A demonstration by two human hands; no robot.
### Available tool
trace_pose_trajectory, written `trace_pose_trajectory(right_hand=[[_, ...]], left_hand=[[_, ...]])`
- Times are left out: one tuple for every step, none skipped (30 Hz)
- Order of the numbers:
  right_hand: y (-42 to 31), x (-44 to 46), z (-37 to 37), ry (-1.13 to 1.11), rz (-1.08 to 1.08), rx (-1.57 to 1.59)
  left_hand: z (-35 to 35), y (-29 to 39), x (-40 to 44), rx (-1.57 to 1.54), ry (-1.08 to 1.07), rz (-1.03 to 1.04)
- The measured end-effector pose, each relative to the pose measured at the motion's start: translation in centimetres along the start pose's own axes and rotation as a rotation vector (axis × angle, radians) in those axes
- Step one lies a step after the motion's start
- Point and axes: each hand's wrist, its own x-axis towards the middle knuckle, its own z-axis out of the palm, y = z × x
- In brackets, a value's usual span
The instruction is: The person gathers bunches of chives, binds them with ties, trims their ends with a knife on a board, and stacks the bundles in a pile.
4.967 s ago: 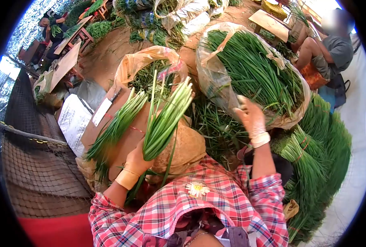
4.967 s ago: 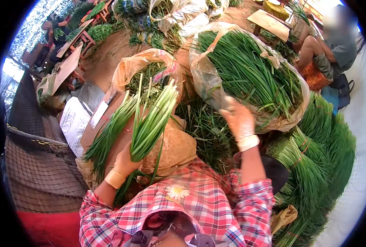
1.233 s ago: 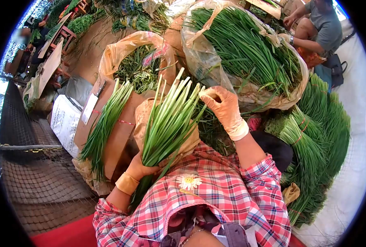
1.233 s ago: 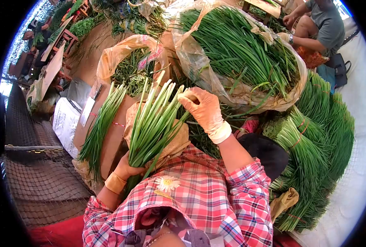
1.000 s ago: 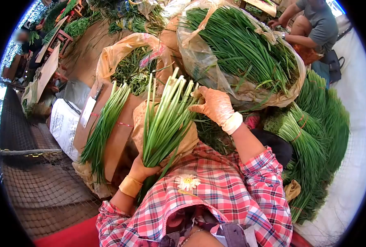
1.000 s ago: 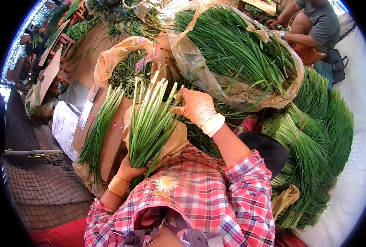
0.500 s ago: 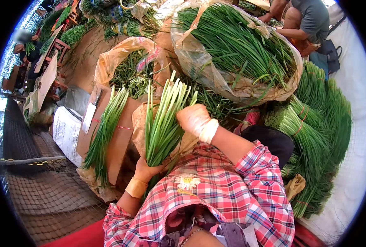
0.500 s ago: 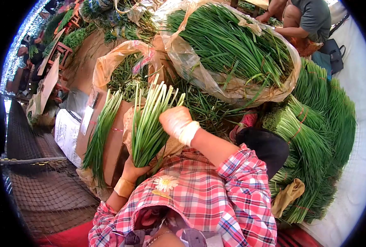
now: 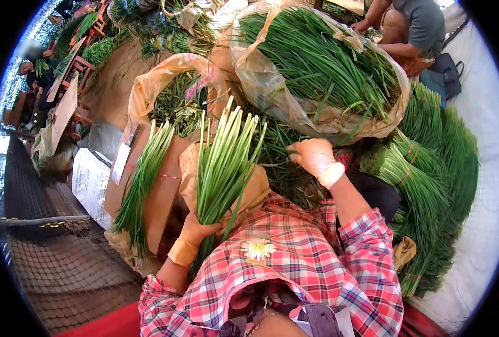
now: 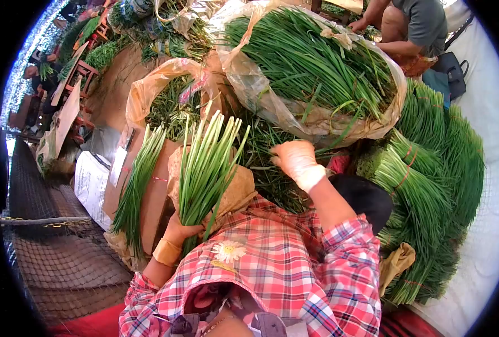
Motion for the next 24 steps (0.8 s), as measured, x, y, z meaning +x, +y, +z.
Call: trace_pose_trajectory(right_hand=[[0.1, 0.0, 0.1, 0.045, 0.042, 0.282], [-0.9, -0.1, 0.2, 0.143, -0.137, 0.549], [-2.6, 0.2, -0.1, 0.253, -0.265, 0.395], [-4.2, 0.7, -0.5, 0.191, -0.278, 0.258], [-5.5, 1.1, -0.6, 0.136, -0.291, 0.117], [-6.3, 1.9, 0.4, 0.132, -0.293, -0.056], [-7.2, 2.8, 1.5, 0.129, -0.292, -0.230], [-8.6, 3.6, 2.2, -0.125, -0.177, -0.412], [-8.9, 3.8, 3.9, -0.172, -0.270, -0.361], [-8.3, 3.5, 5.7, -0.168, -0.425, -0.230], [-8.0, 3.2, 7.0, -0.165, -0.577, -0.096], [-9.1, 1.8, 5.5, -0.456, -0.419, 0.385], [-10.5, 0.0, 2.8, -0.739, -0.226, 0.860], [-10.9, -1.2, 1.2, -0.645, -0.343, 1.021], [-9.7, -1.7, -0.1, -0.591, -0.418, 1.067], [-7.7, -1.9, -1.1, -0.545, -0.562, 1.184], [-3.9, -1.5, 0.9, -0.644, -0.514, 1.658], [-2.5, -0.9, 1.2, -0.401, -0.233, 1.288], [-1.0, -0.2, 1.5, -0.294, 0.075, 0.931], [0.3, 0.2, 2.8, -0.300, 0.061, 0.915], [1.6, 0.3, 4.2, -0.336, 0.102, 0.913], [2.6, 0.3, 5.2, -0.380, 0.149, 0.906], [2.8, 0.2, 5.9, -0.428, 0.204, 0.903], [1.2, 0.4, 5.5, -0.461, 0.181, 1.093]], left_hand=[[0.2, 0.1, 0.1, -0.006, -0.005, 0.016], [0.5, 0.5, 0.0, -0.112, -0.055, 0.027], [0.5, -0.1, -0.5, -0.113, -0.049, 0.005], [0.4, -0.6, -0.1, -0.035, -0.035, -0.047], [0.3, -0.8, 0.2, 0.043, -0.024, -0.094], [1.2, 0.7, -0.4, 0.075, 0.062, -0.010], [1.6, 0.9, -0.4, 0.078, 0.060, -0.002], [1.8, 0.9, -0.6, 0.115, 0.076, 0.041], [1.8, 0.9, -0.8, 0.152, 0.096, 0.083], [1.7, 1.0, -0.9, 0.219, 0.102, 0.070], [1.6, 1.2, -1.0, 0.218, 0.107, 0.067], [1.5, 1.3, -1.0, 0.178, 0.110, 0.048], [1.4, 1.4, -1.0, 0.133, 0.116, 0.027], [1.1, 1.4, -0.7, 0.024, 0.050, -0.001], [0.3, -0.4, -0.2, -0.029, 0.011, -0.018], [0.1, -0.4, -0.2, -0.071, -0.003, -0.002], [-0.1, -0.3, 0.0, -0.115, -0.015, 0.017], [-0.7, 0.0, 0.2, -0.188, -0.117, -0.075], [-0.9, 0.1, 0.3, -0.197, -0.108, -0.063], [-1.2, 0.3, 0.3, -0.214, -0.123, -0.071], [-1.4, 0.3, 0.4, -0.234, -0.134, -0.080], [-1.5, -2.0, 1.0, -0.129, -0.098, 0.104], [-1.5, -1.9, 0.5, -0.148, -0.077, 0.100], [-1.7, -1.2, 0.0, -0.233, -0.132, 0.009]])
